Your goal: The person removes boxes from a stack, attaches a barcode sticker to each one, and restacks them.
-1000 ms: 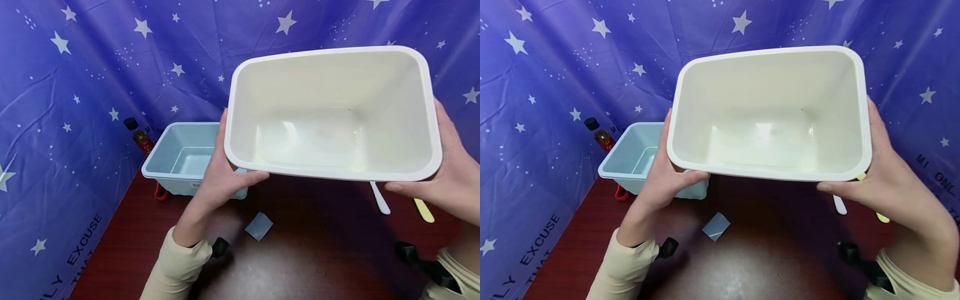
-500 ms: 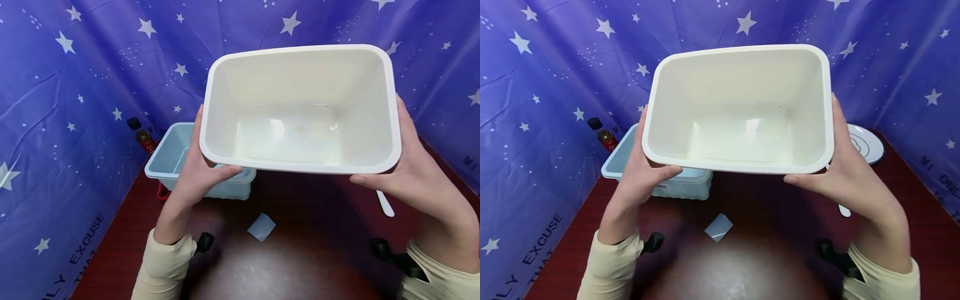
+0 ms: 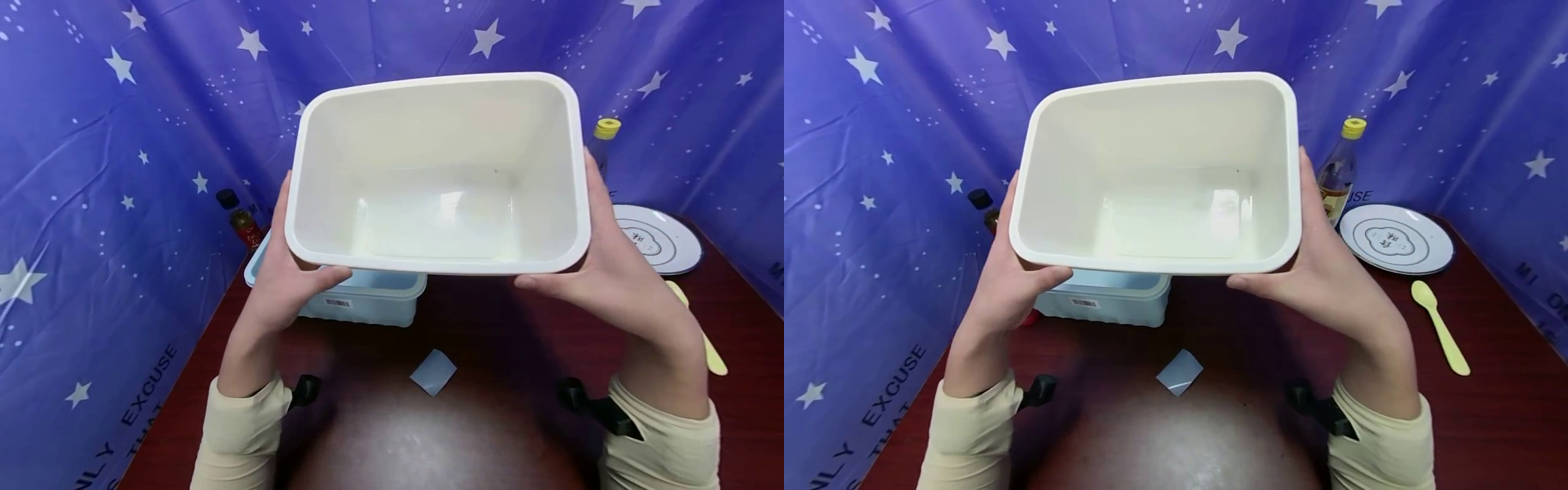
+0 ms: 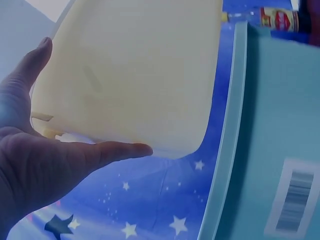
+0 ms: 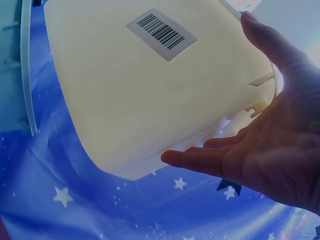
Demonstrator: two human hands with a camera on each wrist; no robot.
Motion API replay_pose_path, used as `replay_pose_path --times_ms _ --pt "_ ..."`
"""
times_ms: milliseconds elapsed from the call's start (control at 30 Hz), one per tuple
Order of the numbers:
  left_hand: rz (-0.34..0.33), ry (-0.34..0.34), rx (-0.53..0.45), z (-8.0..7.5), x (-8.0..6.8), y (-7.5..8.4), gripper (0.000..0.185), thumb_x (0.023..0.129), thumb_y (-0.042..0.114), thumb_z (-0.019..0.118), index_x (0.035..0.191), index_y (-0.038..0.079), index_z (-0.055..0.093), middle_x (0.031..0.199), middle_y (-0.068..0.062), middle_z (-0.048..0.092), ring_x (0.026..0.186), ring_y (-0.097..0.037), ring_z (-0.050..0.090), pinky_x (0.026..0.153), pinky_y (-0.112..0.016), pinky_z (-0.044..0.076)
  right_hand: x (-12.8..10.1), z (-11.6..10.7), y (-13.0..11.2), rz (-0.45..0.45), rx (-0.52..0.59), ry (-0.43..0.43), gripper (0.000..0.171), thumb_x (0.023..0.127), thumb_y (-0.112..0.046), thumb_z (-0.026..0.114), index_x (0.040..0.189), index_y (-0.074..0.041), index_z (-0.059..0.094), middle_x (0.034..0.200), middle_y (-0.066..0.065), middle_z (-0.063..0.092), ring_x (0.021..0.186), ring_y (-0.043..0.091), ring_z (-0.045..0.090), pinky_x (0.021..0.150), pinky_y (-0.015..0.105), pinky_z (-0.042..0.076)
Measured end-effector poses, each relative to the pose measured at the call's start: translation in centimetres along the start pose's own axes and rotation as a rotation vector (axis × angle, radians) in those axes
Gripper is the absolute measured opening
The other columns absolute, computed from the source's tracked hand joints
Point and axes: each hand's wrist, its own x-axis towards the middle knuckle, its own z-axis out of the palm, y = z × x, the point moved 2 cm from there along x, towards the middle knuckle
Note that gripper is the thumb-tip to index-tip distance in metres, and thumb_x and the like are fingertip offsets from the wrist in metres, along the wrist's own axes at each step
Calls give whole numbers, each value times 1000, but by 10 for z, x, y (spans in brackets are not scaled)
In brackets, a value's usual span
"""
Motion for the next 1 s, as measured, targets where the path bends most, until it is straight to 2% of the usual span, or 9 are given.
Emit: replay_pose_path --times_ms 200,400,633,733,1000 --pt "-4 -1 17 -16 -1 4 114 77 -8 81 163 23 13 161 -18 23 134 -51 37 92 -43 55 6 15 1 38 -24 13 128 66 27 75 162 -28 13 155 15 30 118 37 55 89 31 55" --pt "-10 19 21 -35 -4 9 114 74 -18 75 163 22 16 159 -20 25 132 -54 36 91 -43 56 16 30 3 -16 -13 -11 127 68 24 77 163 -25 9 154 14 30 122 38 52 92 32 55" --pt "-15 38 48 -53 -6 13 112 71 -20 72 162 19 20 154 -27 28 128 -55 38 91 -44 56 29 47 11 -82 -20 -23 126 67 21 81 162 -21 9 152 12 33 126 36 48 95 35 52" --pt "-26 44 47 -61 -7 12 111 70 -22 70 162 18 21 154 -29 27 128 -53 38 91 -42 56 34 56 17 -86 -15 -24 128 66 21 81 162 -21 8 151 11 34 127 35 47 95 38 53" --pt "-52 52 35 -87 -17 10 111 72 -18 75 162 18 22 157 -26 24 130 -50 34 92 -39 55 41 78 28 -56 -52 -3 132 66 18 85 162 -16 1 149 10 34 126 28 50 94 42 54"
